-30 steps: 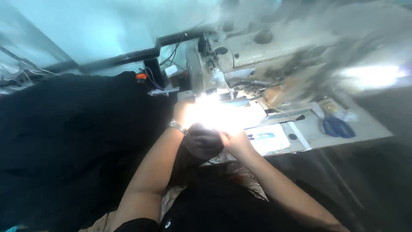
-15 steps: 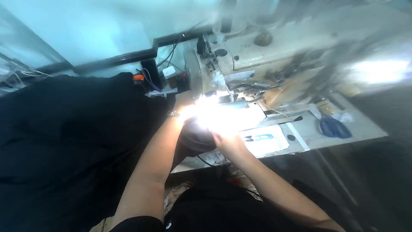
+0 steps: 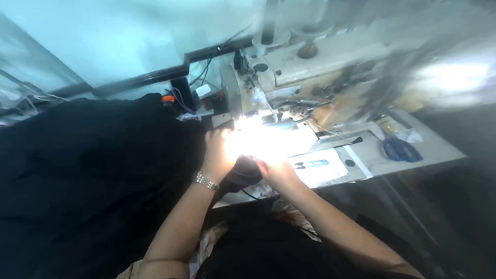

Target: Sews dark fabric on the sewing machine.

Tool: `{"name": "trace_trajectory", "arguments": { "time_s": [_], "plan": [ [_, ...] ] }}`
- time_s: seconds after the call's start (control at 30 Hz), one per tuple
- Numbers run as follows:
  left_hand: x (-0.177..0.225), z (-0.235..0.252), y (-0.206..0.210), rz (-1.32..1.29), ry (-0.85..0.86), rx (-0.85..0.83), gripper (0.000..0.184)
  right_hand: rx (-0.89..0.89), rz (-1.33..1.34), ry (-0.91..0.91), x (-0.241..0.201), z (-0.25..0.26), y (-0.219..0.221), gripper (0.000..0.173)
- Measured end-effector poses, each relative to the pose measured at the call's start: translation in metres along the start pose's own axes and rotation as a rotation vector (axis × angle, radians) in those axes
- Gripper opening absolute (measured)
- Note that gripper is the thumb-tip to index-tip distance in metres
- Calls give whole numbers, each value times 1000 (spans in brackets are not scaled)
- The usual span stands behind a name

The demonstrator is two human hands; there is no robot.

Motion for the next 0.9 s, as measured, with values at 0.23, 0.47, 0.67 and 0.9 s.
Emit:
{"name": "trace_trajectory", "arguments": {
  "time_s": [0.23, 0.47, 0.67, 0.9],
  "plan": [
    [17, 6, 8, -21, 152, -98, 13, -1, 61, 8, -3, 3, -3, 27],
    [13, -16, 13, 130, 255, -30, 16, -41, 51, 23, -2, -3, -6, 27],
    [3, -23, 13, 79, 236, -89, 25, -76, -2, 5, -8, -5, -7, 29],
    [-26, 11, 16, -57, 130, -46, 26, -112, -38, 27, -9, 9, -7, 28]
  ]
}}
Point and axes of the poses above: each hand's wrist, its own z-axis towards the middle knuckle, its own y-axis out of the palm, x = y × z, the point moved 8 cm from there along z, towards the middle knuckle, and after that the axes turned 11 degrees about -x, right-handed, at the moved point
